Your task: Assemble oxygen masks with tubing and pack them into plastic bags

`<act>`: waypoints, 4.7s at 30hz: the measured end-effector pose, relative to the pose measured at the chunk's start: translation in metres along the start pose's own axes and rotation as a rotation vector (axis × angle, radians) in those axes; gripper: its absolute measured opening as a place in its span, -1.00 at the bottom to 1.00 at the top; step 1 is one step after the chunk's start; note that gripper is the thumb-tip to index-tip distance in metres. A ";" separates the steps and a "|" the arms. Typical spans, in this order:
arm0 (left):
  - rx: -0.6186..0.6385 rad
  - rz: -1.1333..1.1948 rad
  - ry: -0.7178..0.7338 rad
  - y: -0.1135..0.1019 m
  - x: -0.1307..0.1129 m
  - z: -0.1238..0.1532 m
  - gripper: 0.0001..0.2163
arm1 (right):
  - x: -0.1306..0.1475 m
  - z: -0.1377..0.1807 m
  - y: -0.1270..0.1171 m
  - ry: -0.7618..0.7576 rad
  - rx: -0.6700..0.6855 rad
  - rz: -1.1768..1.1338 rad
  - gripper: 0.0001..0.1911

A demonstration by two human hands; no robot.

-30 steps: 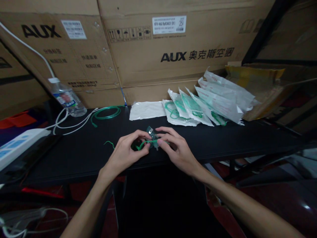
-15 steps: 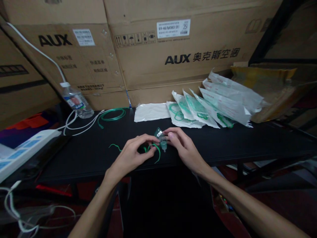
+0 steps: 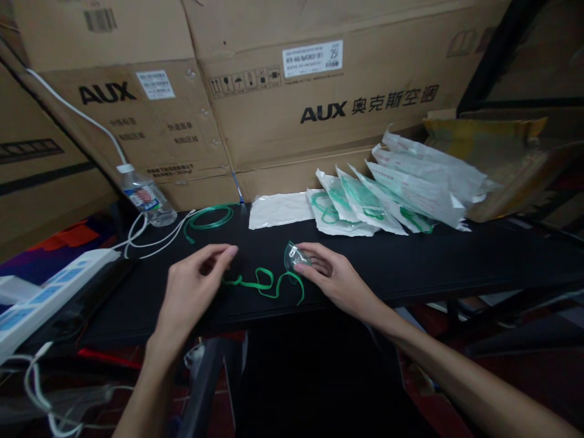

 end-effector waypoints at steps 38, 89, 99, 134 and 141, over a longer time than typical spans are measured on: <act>0.048 0.406 0.263 0.054 -0.037 -0.005 -0.83 | 0.013 0.003 -0.010 0.073 0.146 -0.452 -0.61; 0.077 0.542 0.182 0.056 -0.031 0.000 -0.86 | 0.016 0.006 -0.011 0.099 0.293 -0.467 -0.60; 0.004 0.425 0.319 0.051 -0.034 0.001 -0.90 | 0.011 0.005 -0.010 0.053 0.270 -0.291 -0.59; -0.086 0.045 0.756 0.052 -0.040 0.007 -0.72 | 0.014 -0.018 -0.008 -0.051 0.186 -0.119 -0.83; -0.160 0.020 0.765 0.044 -0.045 -0.027 -0.79 | 0.021 -0.044 -0.012 -0.132 0.068 -0.010 -0.89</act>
Point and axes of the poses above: each hand's wrist, its own z-axis away from the middle knuckle, its own y-axis out of the palm, x = y × z, the point moved 2 cm from there along -z, towards the middle knuckle, and after that the axes turned 8 degrees about x, right-handed, at the moved point
